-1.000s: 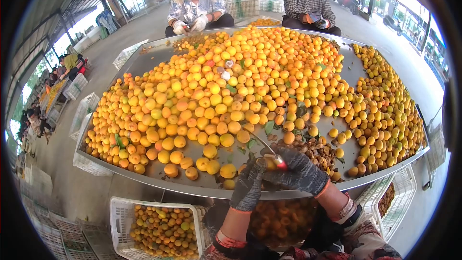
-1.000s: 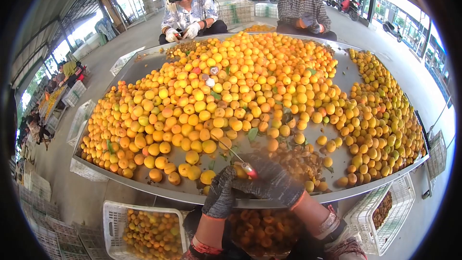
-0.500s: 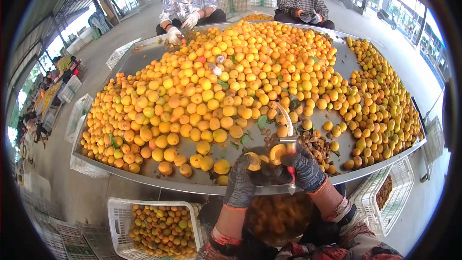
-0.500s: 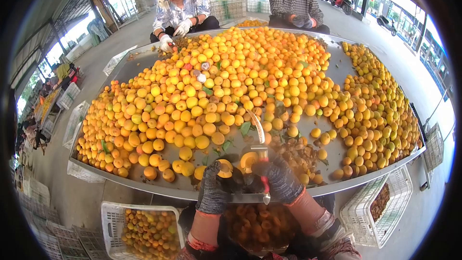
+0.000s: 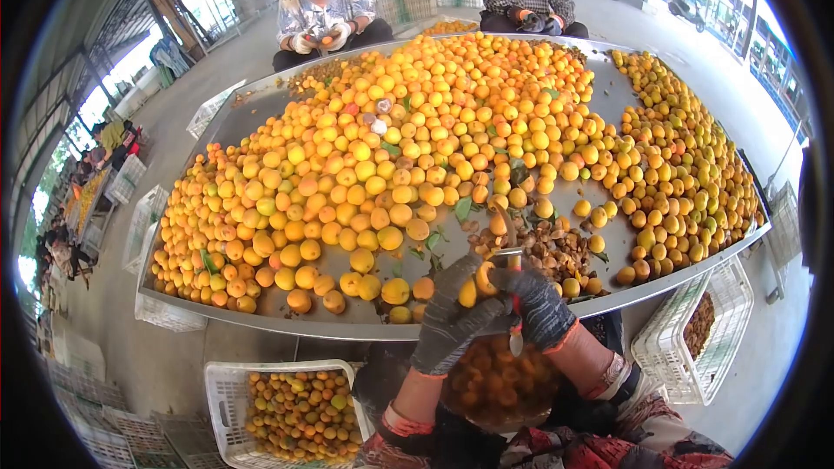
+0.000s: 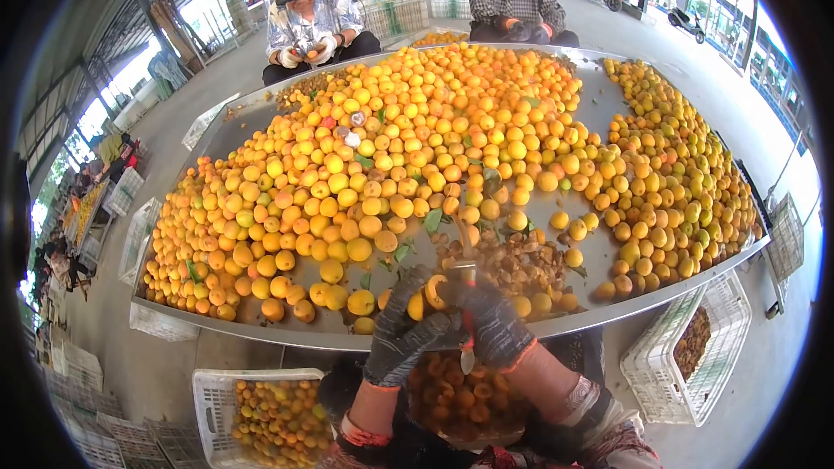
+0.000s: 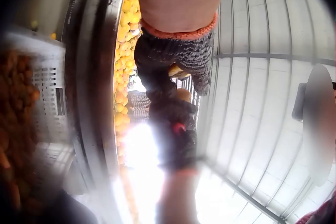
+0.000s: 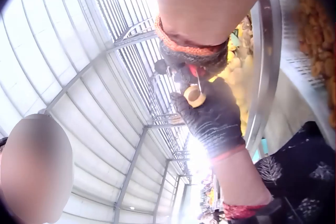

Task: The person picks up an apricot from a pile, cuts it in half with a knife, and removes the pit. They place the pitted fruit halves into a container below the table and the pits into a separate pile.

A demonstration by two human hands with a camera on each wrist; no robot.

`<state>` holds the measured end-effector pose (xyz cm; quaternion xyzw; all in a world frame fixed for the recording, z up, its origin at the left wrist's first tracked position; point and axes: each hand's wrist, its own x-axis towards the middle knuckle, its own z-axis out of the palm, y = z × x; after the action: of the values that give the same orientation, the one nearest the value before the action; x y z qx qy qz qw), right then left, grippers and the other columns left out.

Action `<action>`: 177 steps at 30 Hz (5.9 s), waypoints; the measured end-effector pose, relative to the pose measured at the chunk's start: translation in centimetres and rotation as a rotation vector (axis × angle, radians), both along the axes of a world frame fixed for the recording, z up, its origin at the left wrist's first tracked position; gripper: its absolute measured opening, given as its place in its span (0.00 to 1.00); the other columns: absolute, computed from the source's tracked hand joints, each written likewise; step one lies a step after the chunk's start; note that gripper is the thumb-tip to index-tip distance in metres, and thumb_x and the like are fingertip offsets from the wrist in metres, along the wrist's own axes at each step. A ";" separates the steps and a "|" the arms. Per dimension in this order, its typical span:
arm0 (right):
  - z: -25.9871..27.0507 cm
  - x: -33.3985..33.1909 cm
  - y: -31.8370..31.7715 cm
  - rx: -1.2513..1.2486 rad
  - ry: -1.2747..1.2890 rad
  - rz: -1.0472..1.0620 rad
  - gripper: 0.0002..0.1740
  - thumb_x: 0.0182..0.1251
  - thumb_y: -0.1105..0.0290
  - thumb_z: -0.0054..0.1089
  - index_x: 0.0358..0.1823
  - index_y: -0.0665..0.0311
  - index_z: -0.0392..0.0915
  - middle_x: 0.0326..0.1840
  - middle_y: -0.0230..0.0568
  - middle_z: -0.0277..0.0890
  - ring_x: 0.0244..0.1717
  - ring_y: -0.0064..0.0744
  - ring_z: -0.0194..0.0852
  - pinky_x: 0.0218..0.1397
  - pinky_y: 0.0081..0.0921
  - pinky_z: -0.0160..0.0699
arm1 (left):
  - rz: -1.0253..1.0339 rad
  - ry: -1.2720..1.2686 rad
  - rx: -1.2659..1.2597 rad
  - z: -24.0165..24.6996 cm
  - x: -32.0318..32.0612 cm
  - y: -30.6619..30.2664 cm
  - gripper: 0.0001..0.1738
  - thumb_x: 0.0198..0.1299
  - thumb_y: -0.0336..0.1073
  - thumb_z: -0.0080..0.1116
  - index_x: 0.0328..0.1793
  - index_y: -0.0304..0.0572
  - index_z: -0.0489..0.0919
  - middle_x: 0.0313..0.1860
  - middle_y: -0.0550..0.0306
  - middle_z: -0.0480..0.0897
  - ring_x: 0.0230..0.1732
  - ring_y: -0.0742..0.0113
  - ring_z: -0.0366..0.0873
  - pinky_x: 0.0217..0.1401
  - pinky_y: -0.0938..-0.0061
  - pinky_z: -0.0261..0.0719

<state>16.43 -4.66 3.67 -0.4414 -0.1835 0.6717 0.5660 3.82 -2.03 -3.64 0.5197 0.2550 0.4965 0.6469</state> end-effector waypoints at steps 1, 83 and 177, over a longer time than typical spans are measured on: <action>0.1 0.0 0.2 0.008 0.000 0.004 0.15 0.57 0.64 0.59 0.42 0.62 0.71 0.25 0.26 0.71 0.16 0.13 0.64 0.17 0.10 0.64 | 0.060 0.078 0.167 -0.2 0.0 0.5 0.29 0.49 0.27 0.63 0.59 0.39 0.67 0.52 0.53 0.71 0.53 0.64 0.69 0.55 0.72 0.71; -4.6 -1.1 6.9 0.643 0.306 -0.070 0.16 0.57 0.64 0.60 0.43 0.62 0.70 0.29 0.30 0.70 0.27 0.25 0.68 0.26 0.23 0.68 | 0.478 0.421 -0.002 -6.1 1.2 2.1 0.30 0.42 0.26 0.58 0.55 0.30 0.65 0.37 0.40 0.75 0.40 0.46 0.73 0.44 0.60 0.71; -11.2 7.3 5.7 0.316 -0.900 0.062 0.17 0.59 0.74 0.58 0.51 0.64 0.71 0.43 0.32 0.75 0.45 0.21 0.71 0.49 0.20 0.71 | -0.402 0.847 0.696 -0.5 -2.9 -1.9 0.19 0.55 0.50 0.55 0.51 0.53 0.77 0.39 0.57 0.79 0.37 0.56 0.78 0.39 0.68 0.76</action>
<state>23.70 1.09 -7.52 -0.5912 -0.5234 0.3945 0.4701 0.90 -3.90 -4.18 0.8932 0.2096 0.1673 0.3610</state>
